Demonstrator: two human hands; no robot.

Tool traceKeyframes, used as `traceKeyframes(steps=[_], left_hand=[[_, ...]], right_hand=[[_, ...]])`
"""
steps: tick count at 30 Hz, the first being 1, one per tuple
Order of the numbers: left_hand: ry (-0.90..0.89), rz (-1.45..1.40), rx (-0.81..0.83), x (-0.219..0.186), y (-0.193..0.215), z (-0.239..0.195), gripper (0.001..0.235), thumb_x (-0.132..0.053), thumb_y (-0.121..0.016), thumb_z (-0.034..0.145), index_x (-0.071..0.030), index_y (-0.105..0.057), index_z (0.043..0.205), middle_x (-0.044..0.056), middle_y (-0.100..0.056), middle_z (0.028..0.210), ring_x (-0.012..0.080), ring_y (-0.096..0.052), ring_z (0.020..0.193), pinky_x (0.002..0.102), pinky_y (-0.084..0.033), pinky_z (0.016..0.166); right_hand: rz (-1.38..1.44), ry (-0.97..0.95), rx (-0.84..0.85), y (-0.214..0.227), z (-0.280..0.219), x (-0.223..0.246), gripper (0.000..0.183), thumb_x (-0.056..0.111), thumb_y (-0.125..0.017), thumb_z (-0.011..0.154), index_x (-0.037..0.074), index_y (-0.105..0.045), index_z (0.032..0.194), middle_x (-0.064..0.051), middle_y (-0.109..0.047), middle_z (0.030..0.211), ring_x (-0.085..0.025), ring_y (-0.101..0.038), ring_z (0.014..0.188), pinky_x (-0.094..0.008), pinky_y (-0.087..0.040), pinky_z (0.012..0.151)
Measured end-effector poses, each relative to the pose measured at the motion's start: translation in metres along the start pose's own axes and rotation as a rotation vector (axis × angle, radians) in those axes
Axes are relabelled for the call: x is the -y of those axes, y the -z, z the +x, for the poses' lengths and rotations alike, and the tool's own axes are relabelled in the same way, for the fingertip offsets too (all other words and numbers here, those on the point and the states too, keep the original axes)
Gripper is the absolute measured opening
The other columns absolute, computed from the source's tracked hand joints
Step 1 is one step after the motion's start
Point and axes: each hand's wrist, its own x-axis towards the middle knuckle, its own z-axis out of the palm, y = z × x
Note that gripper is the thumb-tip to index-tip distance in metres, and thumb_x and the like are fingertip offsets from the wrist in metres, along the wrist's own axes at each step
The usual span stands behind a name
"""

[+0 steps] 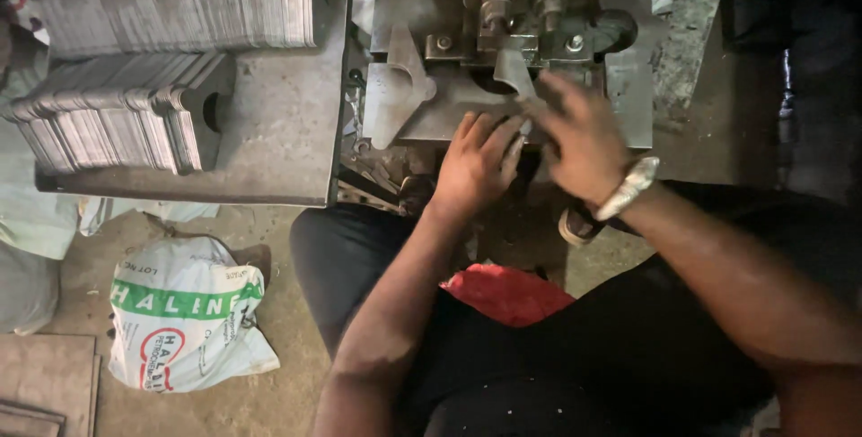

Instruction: Manually feeding metal plates into a stamping press and stacking the finished parts.

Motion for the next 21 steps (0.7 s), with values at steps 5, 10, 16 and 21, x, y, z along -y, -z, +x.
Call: traceKeyframes(steps=[5,10,16,21], left_hand=[[0.256,-0.208,-0.082,-0.025,0.051,0.002,0.025,-0.018,-0.073,0.096,-0.011,-0.068,0.119,0.013,-0.073,0.107,0.0322,-0.074,0.097,0.04,-0.061,0.086],[0.438,-0.348,-0.124,0.004,0.086,0.006,0.033,-0.021,-0.062,0.097,-0.005,-0.065,0.127,0.015,-0.075,0.109,0.0283,-0.078,0.093,0.038,-0.065,0.082],[0.306,0.358,-0.073,0.078,0.06,-0.024,0.044,-0.019,-0.071,0.092,0.003,-0.063,0.129,0.026,-0.061,0.134,0.0465,-0.054,0.13,0.052,-0.044,0.109],[0.339,0.293,0.009,0.087,0.064,-0.027,0.039,-0.007,-0.065,0.093,0.003,-0.063,0.131,0.023,-0.062,0.136,0.042,-0.055,0.134,0.049,-0.044,0.115]], right_hand=[[0.093,0.238,0.051,0.005,-0.013,0.008,0.037,0.006,-0.068,0.085,0.008,-0.07,0.122,-0.017,-0.064,0.133,-0.034,-0.061,0.121,-0.049,-0.05,0.102],[0.37,-0.314,0.312,-0.004,-0.001,0.021,0.017,0.018,-0.062,0.102,0.01,-0.073,0.112,-0.01,-0.076,0.094,-0.024,-0.07,0.077,-0.039,-0.055,0.071],[1.132,-0.851,0.231,-0.059,0.023,-0.02,0.023,0.024,-0.054,0.107,0.008,-0.07,0.108,-0.003,-0.078,0.094,-0.012,-0.071,0.077,-0.027,-0.056,0.058],[1.303,-0.869,0.142,-0.078,0.038,-0.03,0.022,0.024,-0.056,0.108,0.006,-0.068,0.104,-0.007,-0.077,0.093,-0.015,-0.073,0.079,-0.027,-0.054,0.057]])
